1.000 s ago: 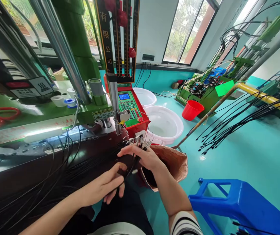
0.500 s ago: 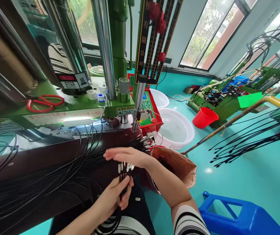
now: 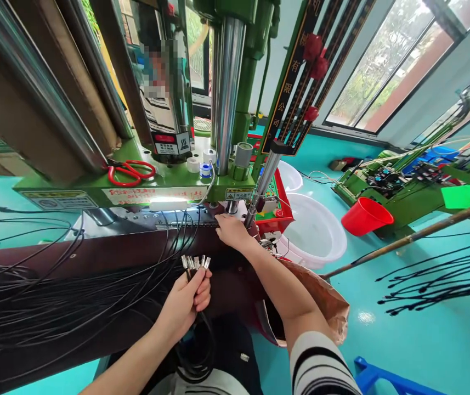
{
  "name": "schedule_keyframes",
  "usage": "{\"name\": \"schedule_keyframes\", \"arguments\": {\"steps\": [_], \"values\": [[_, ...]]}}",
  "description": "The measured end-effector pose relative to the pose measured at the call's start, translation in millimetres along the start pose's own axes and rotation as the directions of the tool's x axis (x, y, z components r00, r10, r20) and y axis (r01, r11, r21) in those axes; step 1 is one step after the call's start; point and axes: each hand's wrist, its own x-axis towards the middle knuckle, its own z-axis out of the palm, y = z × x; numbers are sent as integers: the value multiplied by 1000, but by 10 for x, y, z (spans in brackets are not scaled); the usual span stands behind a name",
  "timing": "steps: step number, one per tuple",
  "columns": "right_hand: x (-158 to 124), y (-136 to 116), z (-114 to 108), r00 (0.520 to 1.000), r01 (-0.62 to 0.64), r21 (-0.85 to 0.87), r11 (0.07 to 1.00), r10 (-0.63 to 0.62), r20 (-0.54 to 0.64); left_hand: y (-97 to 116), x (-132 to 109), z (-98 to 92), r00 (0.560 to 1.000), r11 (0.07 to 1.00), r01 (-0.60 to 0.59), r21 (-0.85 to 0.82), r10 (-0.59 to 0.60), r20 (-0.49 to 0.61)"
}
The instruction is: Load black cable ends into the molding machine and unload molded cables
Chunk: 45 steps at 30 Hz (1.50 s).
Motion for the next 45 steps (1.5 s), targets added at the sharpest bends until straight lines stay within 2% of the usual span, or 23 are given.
{"name": "schedule_keyframes", "arguments": {"steps": [1,4,7,12,14,15,16,17,19,20,22,24,27,32,34,37,39,40,42,45], "values": [[90,22,50,1000,-12,-66,998,13,15,9,13,-20,1000,1000,-9,10,9,-5],[221,5,118,998,-4,-112,994,12,68,-12,51,-50,1000,999,-23,27,24,-16],[145,-48,15,991,14,-105,994,1,136,-49,89,-68,999,998,-35,59,36,-24],[-383,19,-257,974,-20,10,1000,17,227,-59,106,-80,998,989,-57,134,56,11],[-683,62,-235,961,-140,206,969,84,263,-65,109,-59,998,984,-57,171,55,20],[-831,71,-185,949,-237,378,895,129,288,-71,114,-39,999,980,-45,194,41,24],[-968,69,-115,935,-324,568,757,166,312,-80,122,-12,999,975,-23,223,17,27],[-1087,55,-33,927,-373,733,568,193,322,-90,132,21,999,967,5,256,-13,31],[-1260,4,138,927,-338,919,203,238,288,-112,158,97,996,942,55,331,-73,43],[-1310,-26,212,929,-285,956,72,268,256,-122,172,136,994,928,70,366,-97,55],[-1355,-74,318,920,-185,978,-95,333,207,-135,196,202,987,905,82,417,-131,88],[-1354,-93,371,910,-127,978,-165,374,182,-140,214,240,979,892,90,443,-161,125],[-1342,-72,399,912,-98,978,-185,377,163,-135,226,246,971,876,108,471,-195,141],[-1362,-50,433,921,-85,988,-127,367,127,-123,220,229,967,853,107,510,-209,147],[-1369,-78,439,913,-94,994,-60,393,110,-128,219,228,971,845,93,527,-195,140],[-1368,-143,428,896,-113,988,102,441,57,-144,225,217,981,829,47,558,-143,131],[-1363,-173,415,891,-118,981,153,452,37,-150,230,200,985,825,9,565,-105,138],[-1361,-179,411,888,-118,983,140,458,42,-148,233,190,987,828,-22,560,-71,145],[-1360,-168,410,876,-111,992,58,477,70,-135,235,173,989,846,-103,522,32,142],[-1365,-120,428,865,-82,993,-82,488,112,-99,229,159,988,910,-155,384,145,55]]}}
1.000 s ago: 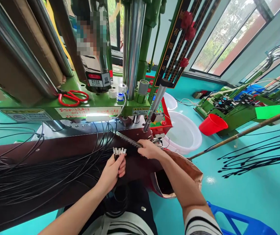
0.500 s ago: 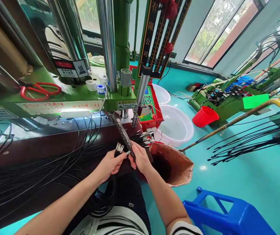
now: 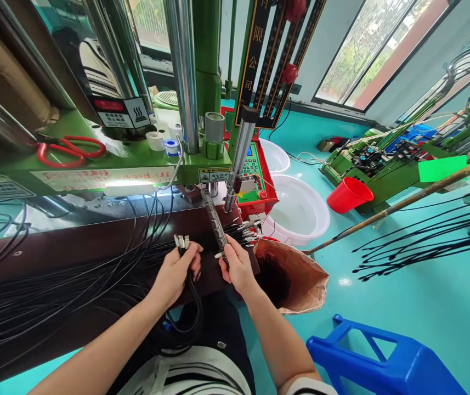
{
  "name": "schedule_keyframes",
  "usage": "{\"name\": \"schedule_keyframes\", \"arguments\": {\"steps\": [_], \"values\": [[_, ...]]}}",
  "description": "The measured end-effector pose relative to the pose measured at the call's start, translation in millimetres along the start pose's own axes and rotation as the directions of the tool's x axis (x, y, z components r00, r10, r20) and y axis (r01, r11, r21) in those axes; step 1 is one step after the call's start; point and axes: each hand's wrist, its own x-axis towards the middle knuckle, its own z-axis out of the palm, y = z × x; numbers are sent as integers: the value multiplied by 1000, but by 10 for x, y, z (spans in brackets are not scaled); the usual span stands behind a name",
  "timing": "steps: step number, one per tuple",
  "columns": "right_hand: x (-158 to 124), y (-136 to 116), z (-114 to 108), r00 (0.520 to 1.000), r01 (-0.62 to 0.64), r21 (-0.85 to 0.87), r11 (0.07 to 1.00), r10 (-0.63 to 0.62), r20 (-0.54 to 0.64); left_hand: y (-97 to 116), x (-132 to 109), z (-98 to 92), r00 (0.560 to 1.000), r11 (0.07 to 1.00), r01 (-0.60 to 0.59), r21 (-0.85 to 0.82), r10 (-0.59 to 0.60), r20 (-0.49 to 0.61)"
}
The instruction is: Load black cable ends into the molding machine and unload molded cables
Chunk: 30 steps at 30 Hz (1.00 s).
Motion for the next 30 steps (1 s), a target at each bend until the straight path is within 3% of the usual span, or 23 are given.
{"name": "schedule_keyframes", "arguments": {"steps": [4,12,19,30], "values": [[10,18,-38,1000,-25,43,999,24,16,28,-8,12,997,981,73,-182,-77,-15],[-9,-9,-26,997,-17,-67,998,22,73,30,-12,53,970,974,224,-16,-222,99],[-19,-25,-27,997,-15,-70,997,20,69,-14,-53,83,990,988,134,78,-136,24],[-21,-44,-52,991,23,-110,994,-8,135,25,10,-15,929,937,346,55,-350,120]]}}
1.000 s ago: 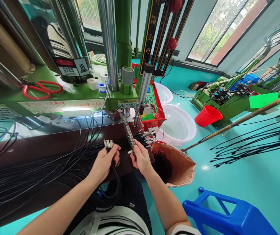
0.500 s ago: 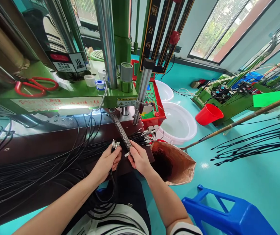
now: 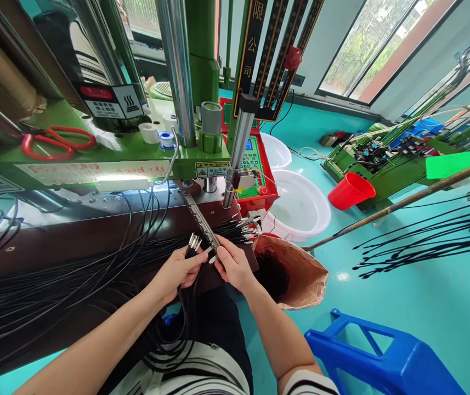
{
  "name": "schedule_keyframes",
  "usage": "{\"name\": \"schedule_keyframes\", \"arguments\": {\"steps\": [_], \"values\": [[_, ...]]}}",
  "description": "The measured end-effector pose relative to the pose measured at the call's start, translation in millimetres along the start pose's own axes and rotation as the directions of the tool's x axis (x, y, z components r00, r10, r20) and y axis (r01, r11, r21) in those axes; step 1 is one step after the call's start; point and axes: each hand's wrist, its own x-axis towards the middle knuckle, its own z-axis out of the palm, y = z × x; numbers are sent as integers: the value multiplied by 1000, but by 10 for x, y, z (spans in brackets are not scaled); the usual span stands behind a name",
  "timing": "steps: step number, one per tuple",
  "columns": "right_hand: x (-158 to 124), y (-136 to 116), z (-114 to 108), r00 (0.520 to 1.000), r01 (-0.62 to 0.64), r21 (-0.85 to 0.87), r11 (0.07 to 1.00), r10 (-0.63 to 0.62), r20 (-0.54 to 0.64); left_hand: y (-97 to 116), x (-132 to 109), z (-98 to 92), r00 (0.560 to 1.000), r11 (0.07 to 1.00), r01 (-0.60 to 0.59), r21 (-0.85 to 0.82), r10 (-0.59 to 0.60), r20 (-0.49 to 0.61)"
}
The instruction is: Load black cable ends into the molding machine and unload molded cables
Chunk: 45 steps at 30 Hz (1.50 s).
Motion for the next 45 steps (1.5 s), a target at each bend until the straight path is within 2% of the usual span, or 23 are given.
{"name": "schedule_keyframes", "arguments": {"steps": [7,13,16,19,21,23,25,26,28,32,38,45], "values": [[-6,-19,8,1000,19,-36,999,-19,6,14,-4,10,1000,1000,-14,-4,14,-23],[-24,28,45,996,85,-157,984,-84,11,3,2,-24,1000,1000,11,17,-11,2],[-15,72,57,992,123,-235,964,-121,20,-26,9,-40,1000,999,-27,20,27,-10],[-2,74,65,995,105,-205,973,-102,25,-46,18,-47,991,991,-122,52,125,-43],[1,50,66,998,70,-131,989,-71,2,-36,16,-61,957,959,-259,112,270,-107],[1,22,59,999,40,-63,997,-42,-30,-12,2,-89,884,904,-398,158,424,-198],[1,-1,47,999,17,-15,1000,-18,-46,4,-13,-122,828,873,-466,142,487,-278],[2,-8,40,999,8,-1,1000,-8,-44,4,-16,-136,819,873,-472,123,486,-304],[6,-16,31,1000,-4,5,1000,4,-26,-15,-11,-151,833,888,-447,105,456,-312],[11,-13,31,1000,-4,-13,1000,4,5,-65,33,-138,882,905,-382,189,418,-217],[10,-31,30,999,-42,24,999,41,25,-55,53,-145,895,899,-339,278,399,-199],[19,-39,7,997,-51,29,998,50,58,-70,68,-181,908,897,-321,305,383,-169]]}}
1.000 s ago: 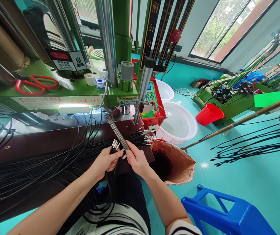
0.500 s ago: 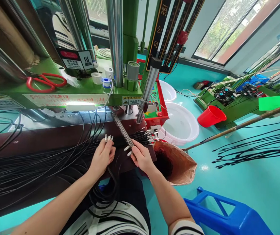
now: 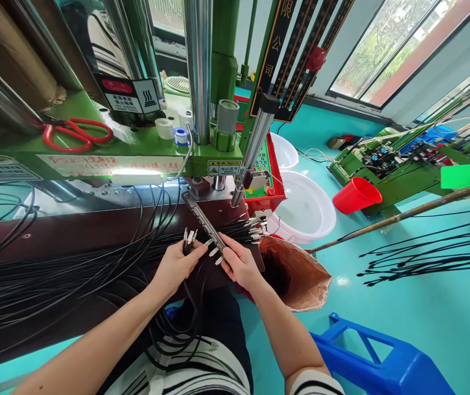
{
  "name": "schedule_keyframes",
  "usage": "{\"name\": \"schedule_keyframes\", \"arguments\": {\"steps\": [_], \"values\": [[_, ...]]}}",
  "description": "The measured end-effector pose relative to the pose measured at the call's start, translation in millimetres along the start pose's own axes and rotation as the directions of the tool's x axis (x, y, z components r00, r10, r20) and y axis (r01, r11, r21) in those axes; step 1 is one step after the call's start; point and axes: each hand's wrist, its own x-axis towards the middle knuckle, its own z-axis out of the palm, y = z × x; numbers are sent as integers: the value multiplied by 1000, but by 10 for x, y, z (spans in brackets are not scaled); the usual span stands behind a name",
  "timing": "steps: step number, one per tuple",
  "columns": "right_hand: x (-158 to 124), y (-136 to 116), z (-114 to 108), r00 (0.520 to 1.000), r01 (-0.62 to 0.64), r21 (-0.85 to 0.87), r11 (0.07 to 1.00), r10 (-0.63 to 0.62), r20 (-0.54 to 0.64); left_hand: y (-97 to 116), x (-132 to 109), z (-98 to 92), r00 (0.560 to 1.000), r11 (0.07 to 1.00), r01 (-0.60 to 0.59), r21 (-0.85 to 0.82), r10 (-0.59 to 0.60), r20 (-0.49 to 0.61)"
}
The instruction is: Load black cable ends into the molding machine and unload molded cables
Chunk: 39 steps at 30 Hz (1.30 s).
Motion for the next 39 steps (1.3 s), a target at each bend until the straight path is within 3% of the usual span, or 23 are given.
{"name": "schedule_keyframes", "arguments": {"steps": [7,11,14,17,20,22,24,27,39], "values": [[7,131,3,994,107,-166,980,-102,36,13,-2,-27,999,999,-24,23,24,-35],[-9,102,26,998,61,-86,994,-64,-26,75,-65,-27,996,997,-74,11,74,-55],[-19,65,32,997,26,-17,1000,-27,-67,124,-120,12,978,990,-134,-42,125,-164],[-15,55,22,998,19,13,1000,-19,-59,163,-136,41,933,978,-208,-10,195,-302],[-8,58,4,998,26,34,999,-24,-54,171,-102,9,908,971,-229,66,237,-346],[-5,57,-12,999,25,42,999,-23,-39,157,-70,-40,950,990,-143,18,143,-277],[-5,50,-31,1000,14,43,999,-14,-2,138,-48,-93,995,994,31,-106,-41,-89],[-5,27,-59,998,-5,24,1000,3,64,131,-42,-147,959,939,250,-237,-207,194],[-11,-21,-79,992,4,-1,1000,-4,124,234,-28,-173,866,788,443,-428,-253,431]]}}
